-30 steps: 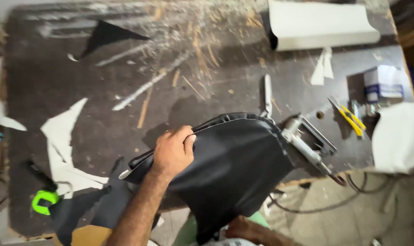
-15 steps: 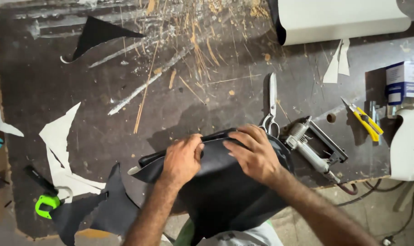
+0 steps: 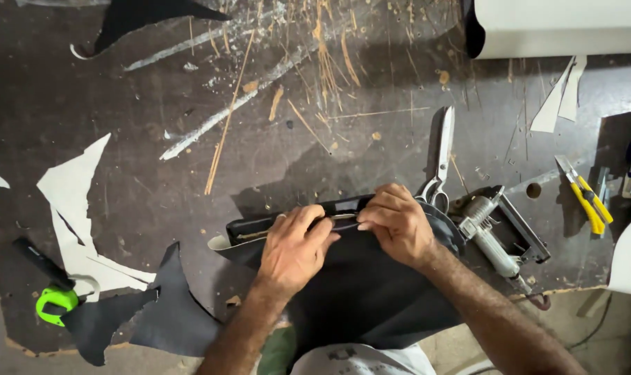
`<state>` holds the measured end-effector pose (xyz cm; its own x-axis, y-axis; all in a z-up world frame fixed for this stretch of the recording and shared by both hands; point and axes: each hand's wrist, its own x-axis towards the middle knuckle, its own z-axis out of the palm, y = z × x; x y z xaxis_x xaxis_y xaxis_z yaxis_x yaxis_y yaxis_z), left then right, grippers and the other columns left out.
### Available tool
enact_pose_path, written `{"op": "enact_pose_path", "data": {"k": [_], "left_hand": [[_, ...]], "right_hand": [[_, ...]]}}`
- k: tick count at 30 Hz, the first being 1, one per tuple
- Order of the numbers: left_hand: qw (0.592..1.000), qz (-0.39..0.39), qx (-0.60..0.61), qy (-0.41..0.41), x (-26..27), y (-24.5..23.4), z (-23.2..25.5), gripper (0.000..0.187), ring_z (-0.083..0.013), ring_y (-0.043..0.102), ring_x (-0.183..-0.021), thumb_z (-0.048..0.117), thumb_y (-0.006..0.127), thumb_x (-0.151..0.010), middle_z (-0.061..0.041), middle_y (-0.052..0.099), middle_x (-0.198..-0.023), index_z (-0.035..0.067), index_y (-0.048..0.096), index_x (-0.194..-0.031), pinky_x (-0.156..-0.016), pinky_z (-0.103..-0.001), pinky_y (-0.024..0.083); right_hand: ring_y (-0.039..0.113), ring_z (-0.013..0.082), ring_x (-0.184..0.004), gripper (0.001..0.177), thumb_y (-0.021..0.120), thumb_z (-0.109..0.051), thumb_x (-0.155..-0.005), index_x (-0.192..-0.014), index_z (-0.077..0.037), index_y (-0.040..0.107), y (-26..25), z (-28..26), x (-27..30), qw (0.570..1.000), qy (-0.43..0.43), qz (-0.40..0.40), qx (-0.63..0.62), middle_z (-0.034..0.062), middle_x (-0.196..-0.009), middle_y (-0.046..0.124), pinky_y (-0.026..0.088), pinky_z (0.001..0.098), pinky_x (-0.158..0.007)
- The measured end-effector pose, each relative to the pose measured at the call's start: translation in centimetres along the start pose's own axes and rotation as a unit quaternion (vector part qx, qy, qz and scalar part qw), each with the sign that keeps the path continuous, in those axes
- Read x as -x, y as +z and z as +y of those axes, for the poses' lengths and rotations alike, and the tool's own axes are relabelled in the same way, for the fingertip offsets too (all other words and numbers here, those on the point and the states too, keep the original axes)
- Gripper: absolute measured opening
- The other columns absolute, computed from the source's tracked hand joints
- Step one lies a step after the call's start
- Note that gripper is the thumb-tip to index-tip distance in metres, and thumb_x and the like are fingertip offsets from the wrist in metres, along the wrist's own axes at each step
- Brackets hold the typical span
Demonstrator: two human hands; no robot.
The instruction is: Cutting and stapling black fabric onto a furniture frame component at a workbench.
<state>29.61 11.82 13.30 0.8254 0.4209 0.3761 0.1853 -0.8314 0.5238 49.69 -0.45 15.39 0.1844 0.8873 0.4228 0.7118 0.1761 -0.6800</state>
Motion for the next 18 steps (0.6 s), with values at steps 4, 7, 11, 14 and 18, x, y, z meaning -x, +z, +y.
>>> {"op": "enact_pose_path", "data": {"k": [4,7,11,14,18], "left_hand": [[0.996,0.003,0.08,-0.046,-1.9,-0.4,-0.3,0.02,-0.0303,0.065,-0.106,0.032,0.073,-0.093,-0.002,0.065,-0.106,0.015,0.067,-0.083,-0.081,-0.042,0.051],[0.982,-0.042,0.144,-0.116,-1.9,0.9,-0.9,0.023,-0.0354,0.065,-0.107,0.029,0.075,-0.091,-0.005,0.068,-0.109,0.01,0.067,-0.08,-0.085,-0.048,0.051],[0.963,-0.104,0.139,-0.208,-1.9,2.5,-1.8,0.025,-0.033,0.072,-0.096,0.032,0.075,-0.091,-0.001,0.072,-0.107,0.011,0.067,-0.082,-0.079,-0.048,0.055],[0.957,-0.077,0.152,-0.236,-2.8,2.9,-1.9,0.019,-0.0312,0.073,-0.092,0.024,0.084,-0.08,-0.003,0.074,-0.094,0.012,0.07,-0.074,-0.077,-0.043,0.058],[0.92,-0.158,0.123,-0.337,-5.0,2.7,-2.8,0.017,-0.0286,0.073,-0.094,0.031,0.085,-0.072,0.003,0.075,-0.095,0.019,0.072,-0.072,-0.079,-0.043,0.059]], "right_hand": [[0.065,0.0343,-0.085,0.016,0.077,-0.025,-0.092,-0.087,-0.01,0.075,0.1,-0.3,-0.8,0.999,0.05,0.004,-0.006,0.009,-0.092,0.067,0.055,0.0466,-0.075],[0.067,0.0363,-0.086,0.017,0.077,-0.023,-0.092,-0.085,-0.008,0.073,0.6,0.0,-0.6,0.996,0.094,-0.005,0.005,0.0101,-0.096,0.069,0.055,0.0487,-0.073],[0.066,0.0368,-0.079,0.022,0.074,-0.026,-0.094,-0.08,-0.009,0.069,1.6,0.6,-0.8,0.989,0.141,-0.017,0.044,0.0093,-0.093,0.067,0.053,0.0475,-0.07],[0.067,0.0431,-0.077,0.02,0.084,-0.012,-0.078,-0.075,-0.002,0.067,1.9,0.5,-1.4,0.983,0.173,-0.035,0.059,0.017,-0.089,0.067,0.053,0.051,-0.067],[0.066,0.0431,-0.074,0.02,0.085,-0.008,-0.07,-0.072,-0.002,0.066,2.8,1.9,-1.5,0.976,0.197,-0.06,0.065,0.0172,-0.084,0.066,0.054,0.0523,-0.067]]}}
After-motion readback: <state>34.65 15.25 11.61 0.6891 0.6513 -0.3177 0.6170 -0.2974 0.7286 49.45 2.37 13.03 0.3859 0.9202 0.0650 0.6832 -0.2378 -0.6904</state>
